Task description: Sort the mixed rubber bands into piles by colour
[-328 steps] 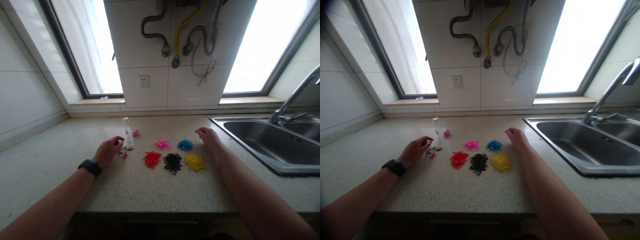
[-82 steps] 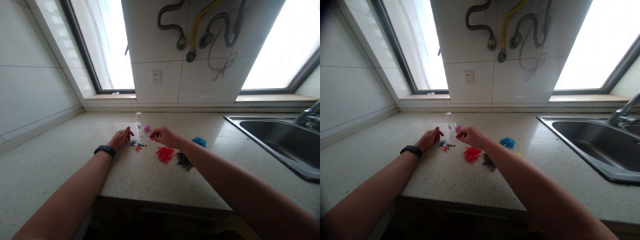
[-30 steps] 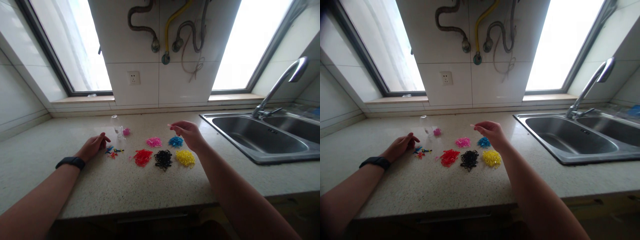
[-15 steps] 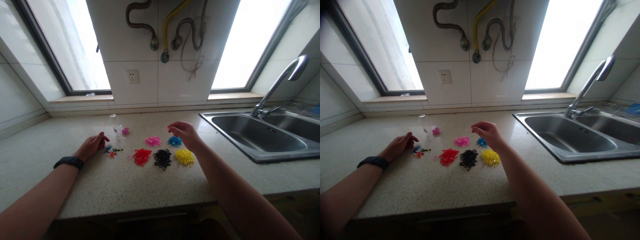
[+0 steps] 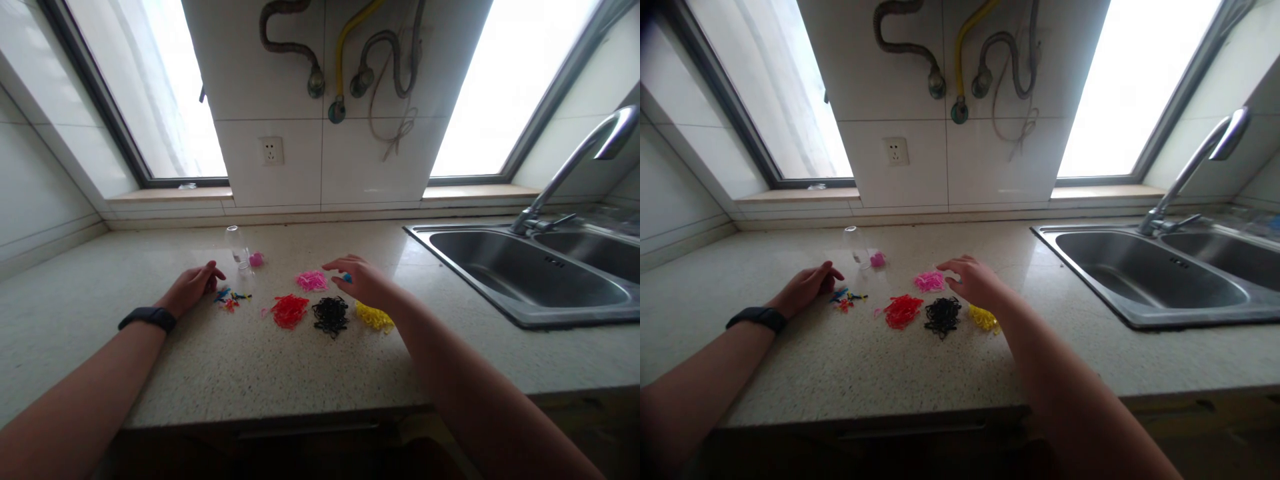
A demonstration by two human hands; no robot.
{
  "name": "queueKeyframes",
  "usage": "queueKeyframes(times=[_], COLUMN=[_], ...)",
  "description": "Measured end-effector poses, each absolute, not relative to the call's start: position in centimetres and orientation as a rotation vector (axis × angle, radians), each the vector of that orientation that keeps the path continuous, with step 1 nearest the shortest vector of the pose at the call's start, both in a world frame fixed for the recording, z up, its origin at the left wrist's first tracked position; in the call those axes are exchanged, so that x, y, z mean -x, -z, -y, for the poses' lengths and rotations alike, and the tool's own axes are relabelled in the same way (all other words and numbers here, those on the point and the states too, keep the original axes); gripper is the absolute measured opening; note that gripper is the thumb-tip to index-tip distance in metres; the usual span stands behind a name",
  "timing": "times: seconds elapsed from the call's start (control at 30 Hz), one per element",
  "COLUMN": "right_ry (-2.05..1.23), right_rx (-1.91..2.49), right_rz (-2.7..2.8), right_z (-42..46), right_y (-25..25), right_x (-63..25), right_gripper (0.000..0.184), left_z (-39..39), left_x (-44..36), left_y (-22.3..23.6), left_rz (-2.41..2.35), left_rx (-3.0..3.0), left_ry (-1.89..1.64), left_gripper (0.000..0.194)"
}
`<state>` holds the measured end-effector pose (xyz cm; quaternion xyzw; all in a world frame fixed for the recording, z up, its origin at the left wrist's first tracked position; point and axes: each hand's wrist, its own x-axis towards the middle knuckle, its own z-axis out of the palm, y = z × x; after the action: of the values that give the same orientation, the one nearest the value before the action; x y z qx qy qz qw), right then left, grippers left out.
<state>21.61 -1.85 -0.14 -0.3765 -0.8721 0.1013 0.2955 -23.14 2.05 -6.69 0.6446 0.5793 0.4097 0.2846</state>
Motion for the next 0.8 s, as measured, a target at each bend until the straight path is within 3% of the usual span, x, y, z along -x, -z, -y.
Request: queueKeyframes(times=[0.2, 0.8], right_ry=[-0.078, -0.049], right_rx=[1.101, 1.118], right_rz=[2.571, 2.522], right_z=[1.6, 0.6], right_y=[0.9, 1.3], right_x=[-20.6, -21.1], right_gripper=[0.047, 0.053], left_z=[-2.0, -1.2], left_x=[23.1, 22.0], left_y=[6.6, 5.7], left_rz=[-1.545, -1.639], left_rx=[-1.736, -1.838], left_ry=[-1.089, -0.991], left_gripper=[0.061, 0.063])
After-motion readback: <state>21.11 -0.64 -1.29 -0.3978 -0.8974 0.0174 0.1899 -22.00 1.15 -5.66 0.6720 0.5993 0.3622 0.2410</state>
